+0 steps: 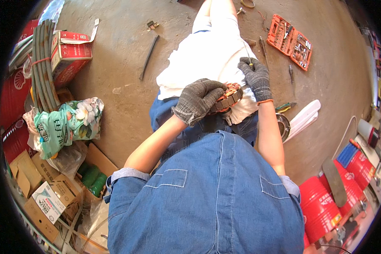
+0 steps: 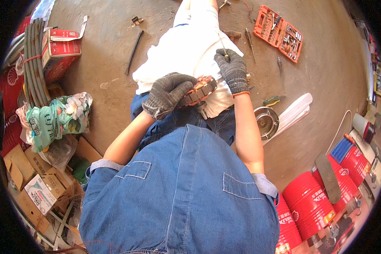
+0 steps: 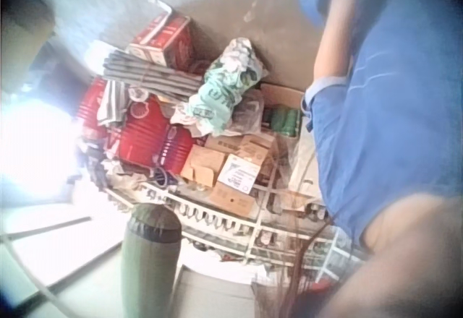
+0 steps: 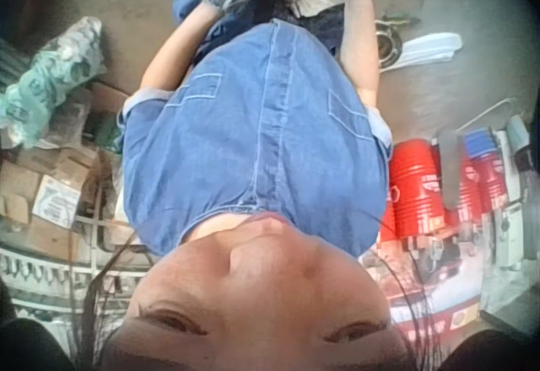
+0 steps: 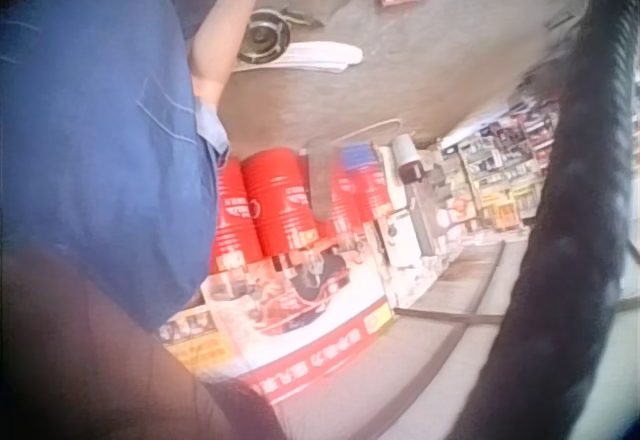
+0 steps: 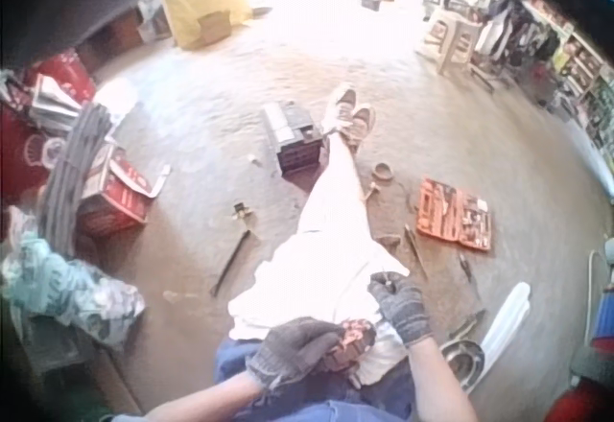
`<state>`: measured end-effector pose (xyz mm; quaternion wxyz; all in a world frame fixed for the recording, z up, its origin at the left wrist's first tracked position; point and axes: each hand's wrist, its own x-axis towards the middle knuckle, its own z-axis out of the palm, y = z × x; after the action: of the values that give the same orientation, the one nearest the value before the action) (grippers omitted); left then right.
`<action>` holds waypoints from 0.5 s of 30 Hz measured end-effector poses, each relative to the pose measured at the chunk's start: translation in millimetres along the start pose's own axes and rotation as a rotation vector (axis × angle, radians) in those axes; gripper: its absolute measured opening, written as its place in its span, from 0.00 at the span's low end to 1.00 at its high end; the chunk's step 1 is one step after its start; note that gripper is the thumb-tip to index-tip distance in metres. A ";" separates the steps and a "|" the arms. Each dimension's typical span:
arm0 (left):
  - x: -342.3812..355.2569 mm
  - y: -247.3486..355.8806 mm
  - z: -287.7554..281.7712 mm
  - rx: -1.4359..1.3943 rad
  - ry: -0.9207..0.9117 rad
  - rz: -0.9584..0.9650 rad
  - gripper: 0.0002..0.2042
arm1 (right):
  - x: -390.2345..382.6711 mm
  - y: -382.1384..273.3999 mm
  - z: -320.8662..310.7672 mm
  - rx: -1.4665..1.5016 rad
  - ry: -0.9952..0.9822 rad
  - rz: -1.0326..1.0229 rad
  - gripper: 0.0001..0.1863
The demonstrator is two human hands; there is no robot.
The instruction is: The person sits on the floor and uses a screwdriver to adjust a small electrical component held in their gloved hands. They then switch to using pliers to manipulate the component further.
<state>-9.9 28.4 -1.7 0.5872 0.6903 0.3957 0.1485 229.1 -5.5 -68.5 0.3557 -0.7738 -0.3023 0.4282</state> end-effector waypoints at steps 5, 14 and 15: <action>-10.2 -11.2 -6.8 -0.162 -0.021 0.044 0.12 | -8.8 -8.8 -15.4 -0.115 -0.015 0.000 0.26; -17.2 -6.7 -21.5 -0.422 -0.116 -0.098 0.14 | -64.2 -14.7 -30.7 -0.117 0.118 -0.050 0.23; -18.2 -5.9 -22.7 -0.440 -0.124 -0.101 0.15 | -74.6 -23.2 -28.9 -0.033 0.095 -0.062 0.20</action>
<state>-39.0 30.9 3.6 0.7533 0.5330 0.3511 0.1587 217.0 -58.5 -5.3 0.3700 -0.7893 -0.3160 0.3745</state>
